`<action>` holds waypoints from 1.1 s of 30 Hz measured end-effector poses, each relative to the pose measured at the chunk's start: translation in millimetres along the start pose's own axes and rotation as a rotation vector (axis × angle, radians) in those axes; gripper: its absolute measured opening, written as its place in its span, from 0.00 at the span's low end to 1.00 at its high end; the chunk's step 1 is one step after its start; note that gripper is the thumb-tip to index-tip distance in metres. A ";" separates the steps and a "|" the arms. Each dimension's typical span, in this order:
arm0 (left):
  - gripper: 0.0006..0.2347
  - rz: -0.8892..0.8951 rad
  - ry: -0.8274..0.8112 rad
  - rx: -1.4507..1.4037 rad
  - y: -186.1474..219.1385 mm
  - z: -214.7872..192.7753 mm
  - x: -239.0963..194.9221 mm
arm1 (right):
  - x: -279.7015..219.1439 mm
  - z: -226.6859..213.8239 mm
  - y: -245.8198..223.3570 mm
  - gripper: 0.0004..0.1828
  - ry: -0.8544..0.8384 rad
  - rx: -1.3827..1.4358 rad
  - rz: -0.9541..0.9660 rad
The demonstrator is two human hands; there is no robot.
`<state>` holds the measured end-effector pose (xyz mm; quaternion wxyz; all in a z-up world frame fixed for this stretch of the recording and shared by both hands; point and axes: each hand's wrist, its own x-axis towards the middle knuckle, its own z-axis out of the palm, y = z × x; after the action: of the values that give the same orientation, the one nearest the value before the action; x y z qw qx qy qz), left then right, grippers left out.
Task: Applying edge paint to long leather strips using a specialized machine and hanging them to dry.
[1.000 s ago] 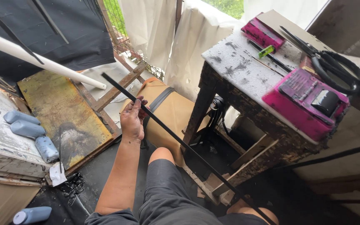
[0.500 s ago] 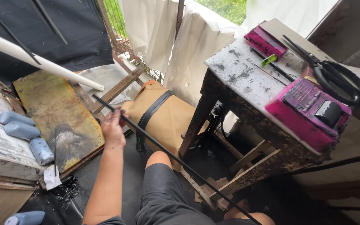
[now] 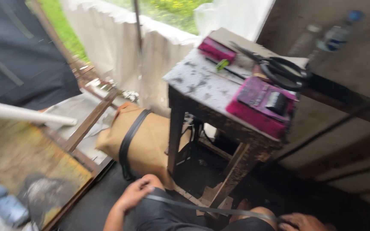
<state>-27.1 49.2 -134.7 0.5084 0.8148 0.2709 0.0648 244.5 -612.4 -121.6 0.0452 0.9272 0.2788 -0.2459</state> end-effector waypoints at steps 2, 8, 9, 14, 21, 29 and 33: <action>0.16 0.401 -0.294 -0.082 99.4 19.9 -9.5 | -22.7 -100.9 -61.7 0.27 0.010 0.021 0.048; 0.34 0.703 -0.798 -0.086 327.7 46.4 -87.0 | -114.7 -235.5 -203.7 0.24 0.374 -0.078 -0.416; 0.36 0.778 -0.820 -0.078 340.7 52.1 -90.6 | -126.3 -253.7 -220.0 0.20 0.506 -0.119 -0.553; 0.13 0.994 -0.627 -0.097 374.7 55.5 -81.0 | -160.9 -322.8 -240.9 0.11 0.818 -0.181 -0.715; 0.14 1.067 -0.303 -0.038 394.8 3.2 -63.4 | -183.1 -360.4 -217.3 0.32 1.076 -0.036 -0.587; 0.15 1.066 -0.228 0.016 388.9 -18.7 -60.3 | -185.5 -369.0 -223.8 0.30 1.201 -0.056 -0.658; 0.18 1.012 -0.222 0.014 386.1 -33.9 -56.8 | -188.9 -378.6 -231.4 0.19 1.212 -0.033 -0.697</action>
<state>57.0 -82.6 224.5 0.4337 0.8492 -0.2121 0.2140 146.1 -427.8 312.9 -0.1856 0.7567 0.5399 0.3186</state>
